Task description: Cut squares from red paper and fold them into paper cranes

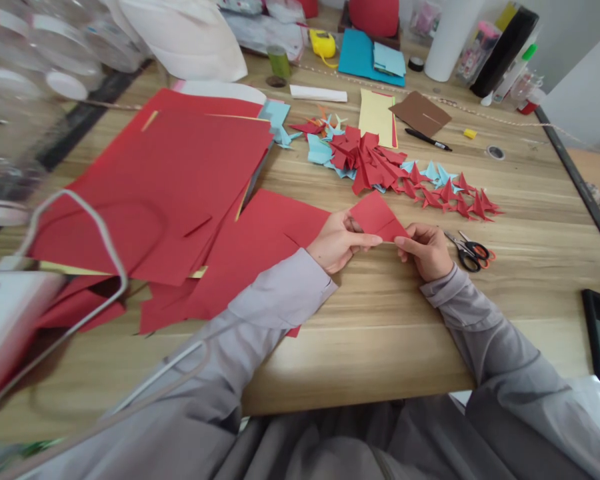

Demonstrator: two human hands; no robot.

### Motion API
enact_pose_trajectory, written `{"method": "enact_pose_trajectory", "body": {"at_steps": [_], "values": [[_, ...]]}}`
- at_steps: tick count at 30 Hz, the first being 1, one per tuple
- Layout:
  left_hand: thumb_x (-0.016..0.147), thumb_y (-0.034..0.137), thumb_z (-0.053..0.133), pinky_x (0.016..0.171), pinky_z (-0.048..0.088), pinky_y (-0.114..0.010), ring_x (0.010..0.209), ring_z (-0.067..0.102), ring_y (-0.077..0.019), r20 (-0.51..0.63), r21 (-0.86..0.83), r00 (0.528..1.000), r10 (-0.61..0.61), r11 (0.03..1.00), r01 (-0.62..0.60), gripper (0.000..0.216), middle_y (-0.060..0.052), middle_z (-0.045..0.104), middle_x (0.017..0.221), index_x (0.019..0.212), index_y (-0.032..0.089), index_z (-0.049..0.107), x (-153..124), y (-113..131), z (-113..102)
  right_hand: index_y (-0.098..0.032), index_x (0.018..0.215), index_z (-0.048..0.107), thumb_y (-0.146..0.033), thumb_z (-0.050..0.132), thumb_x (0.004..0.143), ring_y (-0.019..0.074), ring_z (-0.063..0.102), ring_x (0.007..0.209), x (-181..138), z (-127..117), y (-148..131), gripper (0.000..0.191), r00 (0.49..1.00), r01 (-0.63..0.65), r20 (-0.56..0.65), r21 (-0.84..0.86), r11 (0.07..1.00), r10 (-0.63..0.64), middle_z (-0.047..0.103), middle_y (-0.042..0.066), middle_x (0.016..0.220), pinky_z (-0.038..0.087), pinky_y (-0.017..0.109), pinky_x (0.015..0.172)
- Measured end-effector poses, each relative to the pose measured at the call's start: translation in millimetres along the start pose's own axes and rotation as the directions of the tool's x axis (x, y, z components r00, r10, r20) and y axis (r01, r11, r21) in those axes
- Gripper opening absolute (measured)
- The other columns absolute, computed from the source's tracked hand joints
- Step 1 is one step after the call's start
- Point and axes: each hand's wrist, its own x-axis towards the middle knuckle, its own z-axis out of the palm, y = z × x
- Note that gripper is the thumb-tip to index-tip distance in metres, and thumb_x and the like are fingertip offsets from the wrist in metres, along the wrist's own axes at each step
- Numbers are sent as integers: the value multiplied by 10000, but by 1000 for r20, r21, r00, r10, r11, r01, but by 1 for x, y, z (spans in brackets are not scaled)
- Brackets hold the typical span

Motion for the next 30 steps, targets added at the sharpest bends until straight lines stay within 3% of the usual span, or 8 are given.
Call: {"method": "enact_pose_trajectory", "body": {"at_steps": [6,15,21,25,30], "values": [[465,93,821,433,331,-207,449,475,-61,12,-4,1000,-16,1000,16,362,39,522,534,619,150,499,0,2,-1,-177,559,569,-400,808,610,69,442,365,-1,0,0,332,1000,-13,-5,-16,1000,13,562,-42,460,327,203,367],[418,76,842,408,299,-181,414,422,-30,-1,-108,1000,-22,994,21,415,81,455,482,609,144,480,0,3,0,-179,460,436,-330,843,575,30,308,343,1,3,-1,449,996,72,-63,39,997,-69,418,-87,366,198,199,375],[479,123,848,410,328,-177,386,420,-28,30,-159,999,28,987,-23,371,86,439,433,600,137,497,4,1,-4,-180,472,494,-421,819,593,57,411,331,1,4,-5,422,995,18,-97,103,995,-8,509,-52,397,283,195,336],[522,147,834,424,355,-171,400,443,-29,63,-184,997,51,982,-39,308,63,510,473,671,124,566,4,3,-5,-184,469,487,-441,808,608,56,400,312,3,4,-5,434,995,16,-103,152,988,-1,492,-59,381,283,190,314],[535,159,831,494,439,-167,482,535,-40,-49,-206,996,72,975,-80,382,42,619,613,853,138,620,4,3,-3,-177,504,541,-404,800,640,55,448,354,4,6,-1,371,987,82,-145,103,991,-67,552,-46,429,339,186,358]]}}
